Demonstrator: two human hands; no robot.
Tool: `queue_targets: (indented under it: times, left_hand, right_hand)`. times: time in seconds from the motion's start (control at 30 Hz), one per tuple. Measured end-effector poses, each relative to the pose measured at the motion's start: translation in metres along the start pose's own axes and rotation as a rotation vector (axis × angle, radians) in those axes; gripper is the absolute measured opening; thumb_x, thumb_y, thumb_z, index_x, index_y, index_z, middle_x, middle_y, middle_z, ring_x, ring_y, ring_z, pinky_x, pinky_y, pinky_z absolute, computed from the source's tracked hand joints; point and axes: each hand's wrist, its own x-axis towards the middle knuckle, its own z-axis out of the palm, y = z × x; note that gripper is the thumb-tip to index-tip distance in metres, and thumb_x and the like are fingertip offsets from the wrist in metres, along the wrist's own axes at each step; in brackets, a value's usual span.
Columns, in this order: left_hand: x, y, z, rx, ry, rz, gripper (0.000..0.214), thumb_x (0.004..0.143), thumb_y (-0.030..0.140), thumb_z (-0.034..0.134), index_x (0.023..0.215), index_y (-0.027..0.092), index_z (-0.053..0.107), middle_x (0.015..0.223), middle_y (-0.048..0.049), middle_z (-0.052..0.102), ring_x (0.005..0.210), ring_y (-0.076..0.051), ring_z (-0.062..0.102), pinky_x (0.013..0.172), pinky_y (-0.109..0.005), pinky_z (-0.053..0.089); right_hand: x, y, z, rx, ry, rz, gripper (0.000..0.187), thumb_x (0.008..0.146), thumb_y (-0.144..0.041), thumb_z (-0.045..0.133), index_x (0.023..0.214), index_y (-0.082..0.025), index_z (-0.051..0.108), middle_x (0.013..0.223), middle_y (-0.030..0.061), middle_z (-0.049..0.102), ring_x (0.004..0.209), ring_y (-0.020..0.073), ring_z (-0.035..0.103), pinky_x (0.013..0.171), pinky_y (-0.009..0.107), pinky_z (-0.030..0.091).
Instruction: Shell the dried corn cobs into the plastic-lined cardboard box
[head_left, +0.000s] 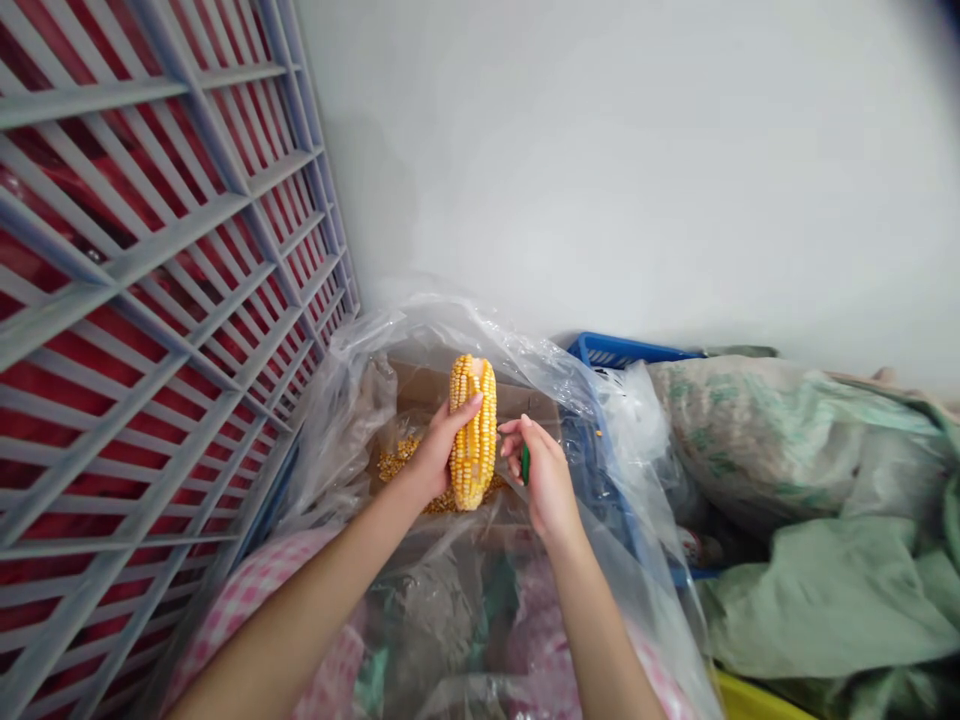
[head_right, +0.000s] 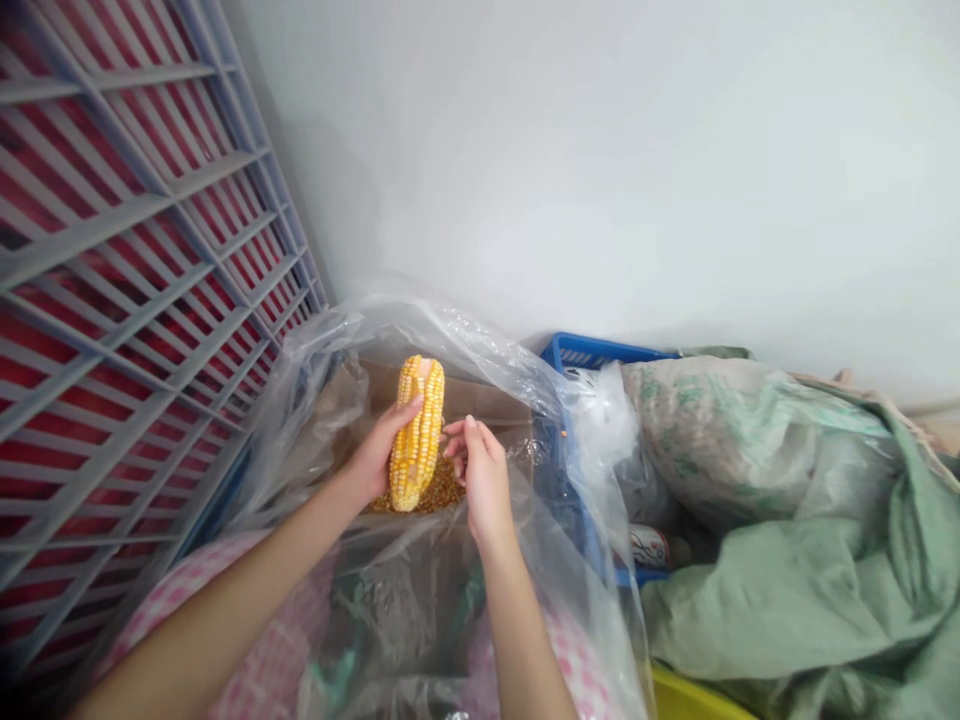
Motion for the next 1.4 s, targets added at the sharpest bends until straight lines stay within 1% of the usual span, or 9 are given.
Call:
queue_targets:
  times: [0.13, 0.2, 0.37, 0.47, 0.73, 0.9, 1.07, 1.2, 1.4]
  left_hand:
    - [0.0, -0.001, 0.0, -0.01, -0.024, -0.001, 0.035, 0.063, 0.038, 0.069, 0.088, 0.018, 0.055, 0.063, 0.0029, 0.058, 0.053, -0.009, 0.055, 0.051, -0.02, 0.043]
    - [0.002, -0.002, -0.001, -0.046, -0.025, -0.026, 0.037, 0.064, 0.043, 0.067, 0.088, 0.017, 0.056, 0.065, 0.0014, 0.06, 0.055, -0.01, 0.057, 0.053, -0.022, 0.045]
    - [0.007, -0.004, -0.005, -0.074, 0.046, -0.075, 0.042, 0.066, 0.053, 0.059, 0.084, 0.015, 0.059, 0.061, -0.0006, 0.061, 0.054, -0.013, 0.058, 0.053, -0.023, 0.047]
    - [0.006, -0.003, -0.005, -0.067, 0.038, -0.113, 0.042, 0.065, 0.052, 0.061, 0.084, 0.015, 0.059, 0.058, -0.0007, 0.06, 0.052, -0.013, 0.058, 0.05, -0.023, 0.047]
    - [0.006, -0.002, -0.004, -0.102, -0.01, -0.083, 0.042, 0.065, 0.049, 0.063, 0.09, 0.016, 0.058, 0.062, -0.0001, 0.061, 0.051, -0.012, 0.058, 0.048, -0.022, 0.047]
    - [0.008, 0.001, -0.005, -0.121, -0.022, -0.163, 0.049, 0.064, 0.06, 0.057, 0.085, 0.015, 0.06, 0.062, -0.0016, 0.062, 0.049, -0.014, 0.059, 0.047, -0.025, 0.049]
    - [0.007, 0.002, -0.002, -0.141, -0.001, -0.176, 0.044, 0.064, 0.058, 0.058, 0.079, 0.016, 0.059, 0.058, 0.0, 0.061, 0.046, -0.013, 0.058, 0.044, -0.024, 0.048]
    - [0.007, 0.001, -0.003, -0.13, -0.021, -0.189, 0.046, 0.062, 0.058, 0.06, 0.081, 0.016, 0.059, 0.058, -0.0009, 0.062, 0.046, -0.014, 0.058, 0.044, -0.024, 0.048]
    - [0.006, 0.003, 0.0, -0.108, -0.033, -0.199, 0.047, 0.065, 0.059, 0.056, 0.086, 0.016, 0.06, 0.056, -0.0011, 0.061, 0.043, -0.013, 0.056, 0.042, -0.024, 0.047]
  right_hand:
    - [0.001, 0.001, 0.001, 0.023, -0.003, -0.005, 0.035, 0.074, -0.051, 0.05, 0.072, -0.016, 0.058, 0.055, -0.0039, 0.048, 0.04, 0.0042, 0.033, 0.037, 0.02, 0.019]
    - [0.001, 0.001, 0.001, 0.044, 0.004, 0.0, 0.035, 0.074, -0.05, 0.051, 0.073, -0.017, 0.058, 0.055, -0.0042, 0.048, 0.039, 0.0038, 0.032, 0.036, 0.019, 0.019]
    - [-0.001, 0.002, 0.003, 0.017, -0.008, -0.003, 0.033, 0.074, -0.049, 0.052, 0.074, -0.016, 0.058, 0.054, -0.0046, 0.046, 0.039, 0.0031, 0.03, 0.036, 0.019, 0.017]
    - [-0.002, 0.002, 0.004, -0.008, -0.025, 0.0, 0.032, 0.074, -0.049, 0.053, 0.073, -0.016, 0.057, 0.054, -0.0047, 0.046, 0.039, 0.0031, 0.029, 0.037, 0.019, 0.016]
    - [-0.002, 0.0, 0.009, -0.029, -0.016, -0.003, 0.033, 0.072, -0.05, 0.054, 0.07, -0.017, 0.056, 0.051, -0.0055, 0.044, 0.04, 0.004, 0.03, 0.038, 0.019, 0.017]
    - [-0.001, 0.002, 0.009, -0.033, -0.016, 0.002, 0.032, 0.072, -0.049, 0.053, 0.072, -0.017, 0.057, 0.051, -0.0062, 0.043, 0.039, 0.0039, 0.029, 0.037, 0.02, 0.016]
    - [-0.002, 0.003, 0.008, -0.047, -0.021, 0.0, 0.031, 0.074, -0.047, 0.053, 0.07, -0.017, 0.055, 0.051, -0.0064, 0.041, 0.04, 0.004, 0.03, 0.038, 0.02, 0.016]
    - [-0.003, 0.0, 0.012, -0.039, -0.018, 0.001, 0.029, 0.073, -0.046, 0.053, 0.069, -0.018, 0.054, 0.05, -0.007, 0.04, 0.039, 0.0038, 0.028, 0.038, 0.02, 0.016]
    - [-0.003, -0.002, 0.014, -0.026, -0.002, 0.005, 0.027, 0.072, -0.045, 0.054, 0.066, -0.018, 0.052, 0.049, -0.0079, 0.038, 0.039, 0.0041, 0.026, 0.038, 0.021, 0.017]
